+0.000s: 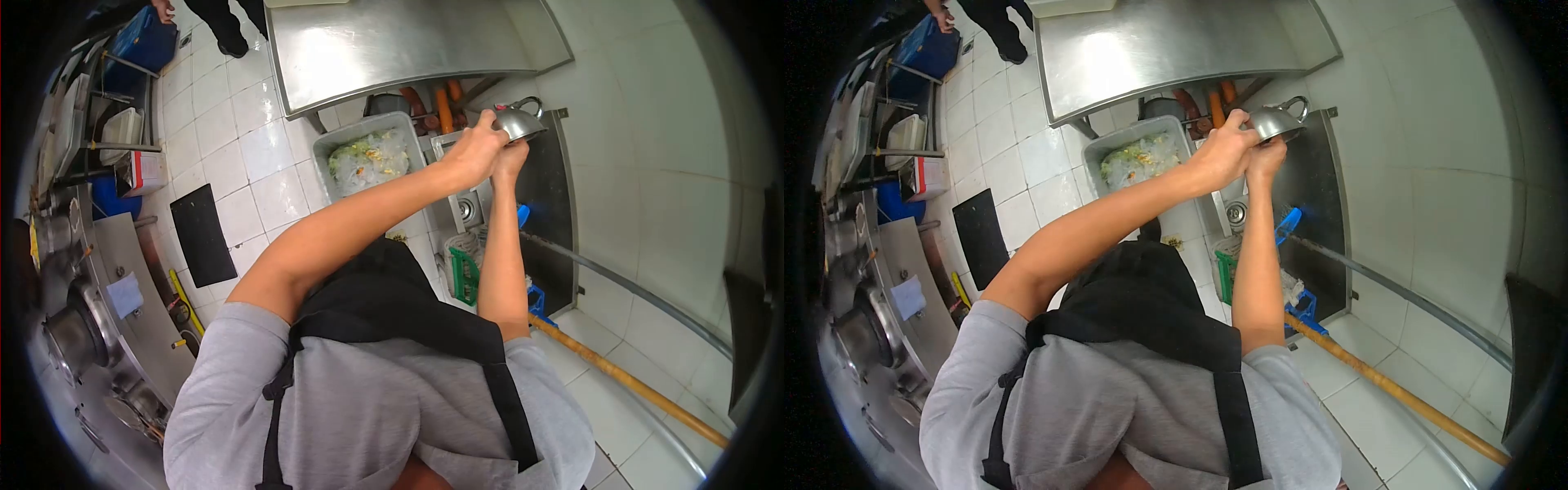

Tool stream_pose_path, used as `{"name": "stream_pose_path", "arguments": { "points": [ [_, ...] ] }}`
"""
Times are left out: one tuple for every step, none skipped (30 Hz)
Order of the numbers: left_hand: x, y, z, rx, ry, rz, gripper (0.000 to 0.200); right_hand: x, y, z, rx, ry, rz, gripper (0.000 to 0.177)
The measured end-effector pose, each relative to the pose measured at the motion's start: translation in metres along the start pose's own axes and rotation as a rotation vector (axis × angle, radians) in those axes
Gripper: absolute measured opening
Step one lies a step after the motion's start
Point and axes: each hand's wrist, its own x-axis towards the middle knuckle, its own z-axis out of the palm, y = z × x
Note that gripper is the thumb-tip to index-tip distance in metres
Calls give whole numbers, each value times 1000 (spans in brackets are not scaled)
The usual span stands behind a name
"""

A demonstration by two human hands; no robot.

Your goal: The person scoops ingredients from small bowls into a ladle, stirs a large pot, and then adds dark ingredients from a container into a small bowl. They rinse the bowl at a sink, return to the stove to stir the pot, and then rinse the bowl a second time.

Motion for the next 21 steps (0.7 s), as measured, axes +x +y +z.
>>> {"name": "stream_pose_path", "arguments": {
  "points": [
    [1,0,3,5,-7,8,26,0,-2,-3,-39,15,-22,30],
    [2,-1,5,12,-13,17,26,0,-5,-6,-77,28,-46,30],
    [1,0,5,20,0,27,23,-1,-14,-7,-136,17,-8,30],
    [-1,0,5,28,16,35,21,-3,-24,-8,-194,2,29,30],
    [-5,0,3,35,35,39,18,-7,-33,-9,-253,-17,65,30],
    [-7,-10,3,18,80,14,13,-9,-37,-9,-351,-105,43,30],
    [-11,-24,0,0,129,-12,9,-9,-42,-10,-449,-195,18,30],
    [-15,-38,-5,-15,182,-36,8,-9,-47,-9,-546,-285,-14,30],
    [-25,-42,-22,-534,49,-459,16,-12,-50,-8,-610,-423,-165,26],
    [-39,-70,-21,-793,116,-509,17,-19,-62,-2,-623,-470,-259,24],
    [-56,-84,-34,-913,168,-543,17,-27,-83,8,-629,-515,-360,21],
    [-77,-91,-50,-1034,226,-573,17,-35,-105,20,-629,-563,-464,18],
    [-99,-97,-71,-1077,254,-582,16,-45,-133,35,-556,-585,-481,16],
    [-123,-101,-92,-1119,286,-590,16,-58,-163,51,-481,-612,-496,14],
    [-148,-103,-110,-1161,320,-599,15,-73,-182,69,-404,-643,-507,11],
    [-169,-108,-127,-1157,376,-594,15,-90,-193,94,-346,-665,-516,10],
    [-194,-113,-143,-1153,435,-591,14,-110,-204,119,-289,-692,-523,10],
    [-222,-119,-158,-1147,498,-588,13,-132,-215,144,-228,-724,-529,9],
    [-248,-124,-173,-1149,548,-581,12,-154,-225,167,-313,-939,-571,13],
    [-273,-132,-186,-1172,623,-549,11,-176,-213,186,-416,-1069,-687,18],
    [-301,-135,-200,-1189,689,-496,10,-204,-232,204,-352,-1068,-730,21]
  ]
}}
